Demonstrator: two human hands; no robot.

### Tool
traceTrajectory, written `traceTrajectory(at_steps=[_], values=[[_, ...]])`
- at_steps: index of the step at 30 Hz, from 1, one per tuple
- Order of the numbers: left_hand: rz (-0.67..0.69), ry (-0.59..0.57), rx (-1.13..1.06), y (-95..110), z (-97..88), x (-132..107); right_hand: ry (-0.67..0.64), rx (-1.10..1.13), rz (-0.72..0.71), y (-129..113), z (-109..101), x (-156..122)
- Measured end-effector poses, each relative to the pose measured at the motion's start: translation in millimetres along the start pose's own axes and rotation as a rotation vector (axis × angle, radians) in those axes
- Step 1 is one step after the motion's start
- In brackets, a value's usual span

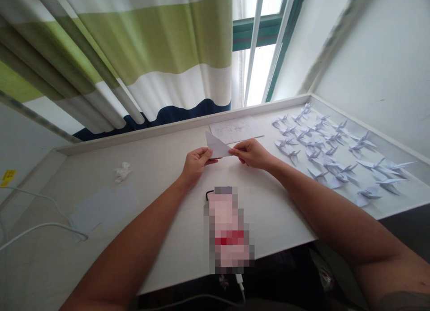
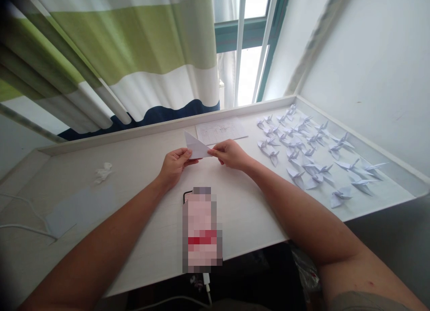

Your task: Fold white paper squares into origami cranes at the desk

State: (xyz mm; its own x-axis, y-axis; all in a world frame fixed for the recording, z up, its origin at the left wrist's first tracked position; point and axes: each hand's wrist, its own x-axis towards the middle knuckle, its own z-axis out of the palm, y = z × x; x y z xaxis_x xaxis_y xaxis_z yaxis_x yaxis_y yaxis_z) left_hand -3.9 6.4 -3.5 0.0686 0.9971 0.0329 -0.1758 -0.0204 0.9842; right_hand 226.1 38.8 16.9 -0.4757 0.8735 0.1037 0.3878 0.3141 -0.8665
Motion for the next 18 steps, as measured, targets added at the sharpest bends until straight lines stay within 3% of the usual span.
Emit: traceTrajectory(at_steps=[4, 9, 18], values=[[-0.014, 0.003, -0.01, -0.7, -0.8, 1.0, 0.02, -0.017, 0.012, 3.3, 1.1, 0.6], [-0.028, 0.045, -0.01, 0.4, 0.0, 1.1, 0.311, -0.172, -0.087, 4.7, 2.2, 1.5], [-0.01, -0.003, 0.029, 2.5, 1.6, -2.3, 0.149, -0.348, -0.403, -2.4, 15.1, -6.3]])
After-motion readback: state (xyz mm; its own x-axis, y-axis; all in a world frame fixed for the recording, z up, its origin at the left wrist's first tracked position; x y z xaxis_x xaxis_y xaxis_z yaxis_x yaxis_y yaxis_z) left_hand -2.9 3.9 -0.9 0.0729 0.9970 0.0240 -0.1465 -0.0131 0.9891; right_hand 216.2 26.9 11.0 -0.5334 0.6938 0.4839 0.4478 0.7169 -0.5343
